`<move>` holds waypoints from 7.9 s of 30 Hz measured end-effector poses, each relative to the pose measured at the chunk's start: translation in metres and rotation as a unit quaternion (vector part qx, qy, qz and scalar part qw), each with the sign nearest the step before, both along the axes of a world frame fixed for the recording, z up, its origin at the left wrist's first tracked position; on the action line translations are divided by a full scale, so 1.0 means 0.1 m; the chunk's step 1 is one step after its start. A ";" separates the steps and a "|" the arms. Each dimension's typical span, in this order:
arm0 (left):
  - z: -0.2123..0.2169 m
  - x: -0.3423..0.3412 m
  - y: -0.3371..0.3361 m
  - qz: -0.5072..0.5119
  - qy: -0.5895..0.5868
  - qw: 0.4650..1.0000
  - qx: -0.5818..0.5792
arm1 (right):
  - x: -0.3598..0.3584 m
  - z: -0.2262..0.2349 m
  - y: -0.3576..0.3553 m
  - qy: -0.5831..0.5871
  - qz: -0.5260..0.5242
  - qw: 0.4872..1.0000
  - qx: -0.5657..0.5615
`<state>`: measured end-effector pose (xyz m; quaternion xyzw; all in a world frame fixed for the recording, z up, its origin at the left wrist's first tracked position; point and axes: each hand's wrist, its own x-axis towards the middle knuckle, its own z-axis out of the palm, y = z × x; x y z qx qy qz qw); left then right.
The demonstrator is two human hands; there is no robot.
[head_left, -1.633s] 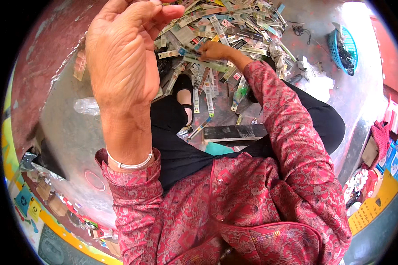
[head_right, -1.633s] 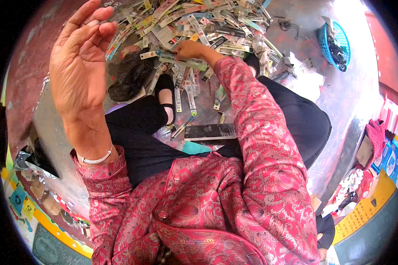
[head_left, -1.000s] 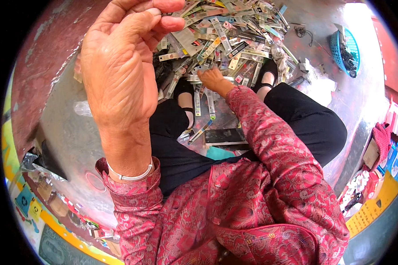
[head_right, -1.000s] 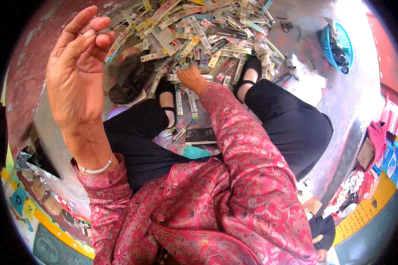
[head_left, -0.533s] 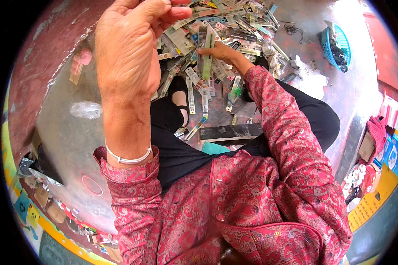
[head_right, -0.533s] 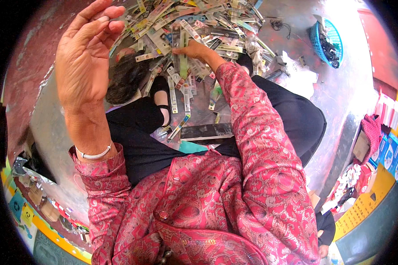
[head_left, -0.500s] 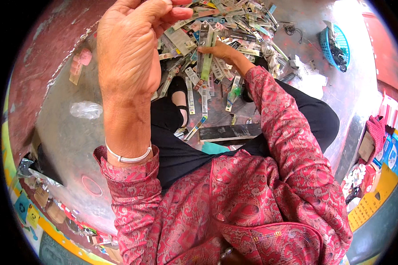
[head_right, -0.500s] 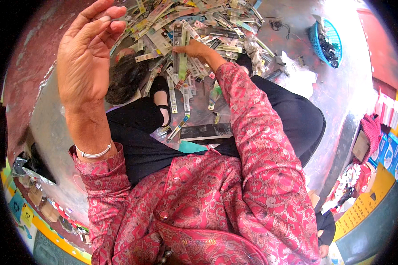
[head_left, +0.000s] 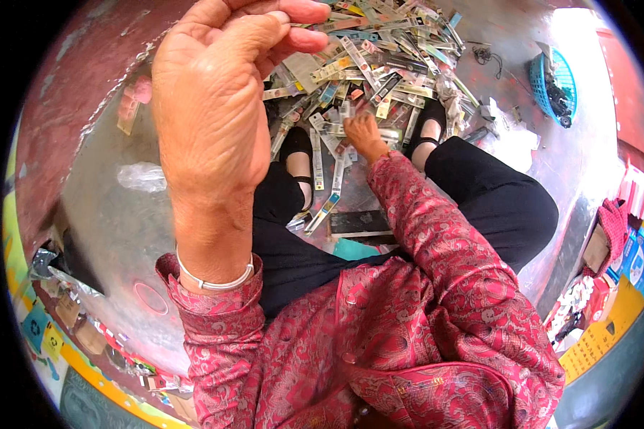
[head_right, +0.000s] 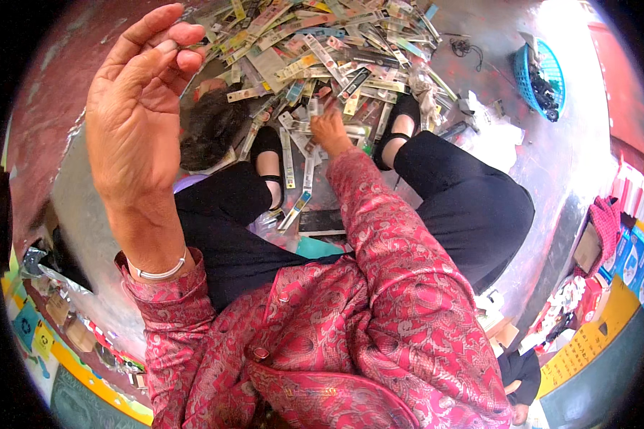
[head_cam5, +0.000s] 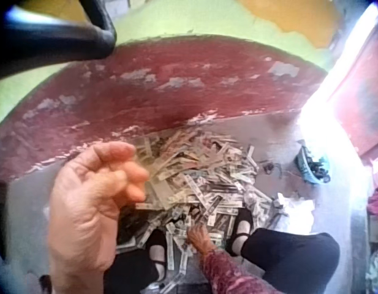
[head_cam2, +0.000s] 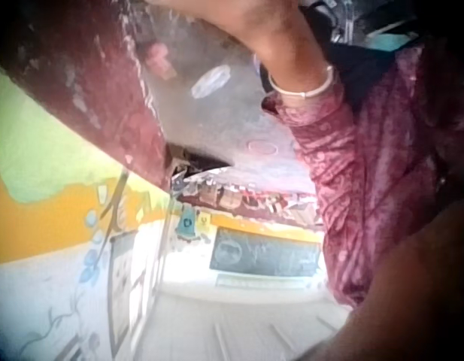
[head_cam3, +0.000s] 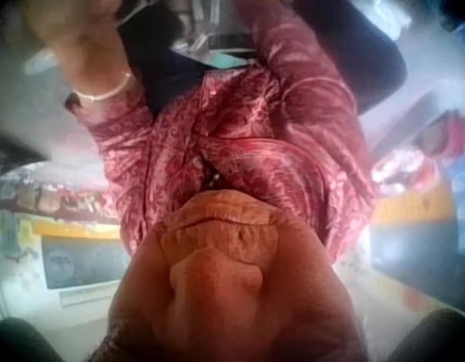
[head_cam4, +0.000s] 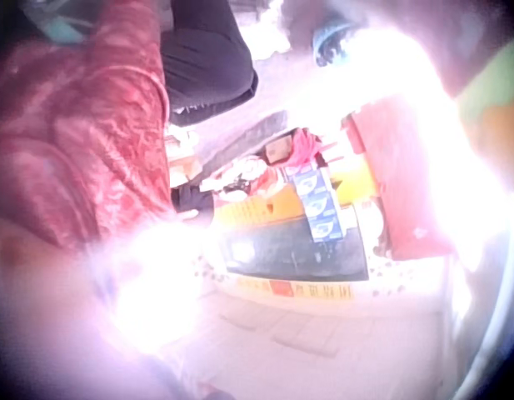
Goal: The person wipes individual packaged items with a cloth, stacks them together, and then places the stack into a plastic bag.
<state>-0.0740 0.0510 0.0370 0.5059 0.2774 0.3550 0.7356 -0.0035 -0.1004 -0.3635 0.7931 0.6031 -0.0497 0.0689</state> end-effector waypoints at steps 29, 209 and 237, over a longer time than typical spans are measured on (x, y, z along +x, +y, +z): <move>-0.14 -0.17 0.12 -0.117 -0.017 0.993 0.005 | -0.84 0.17 0.18 0.287 -0.573 0.767 -0.038; -0.26 0.56 -0.40 -0.262 0.022 0.946 -0.190 | 1.25 4.10 -0.10 0.599 -0.233 0.623 0.445; -0.37 0.59 -0.42 -0.304 -0.072 0.908 -0.280 | 1.01 3.91 0.04 0.674 -0.321 0.595 0.298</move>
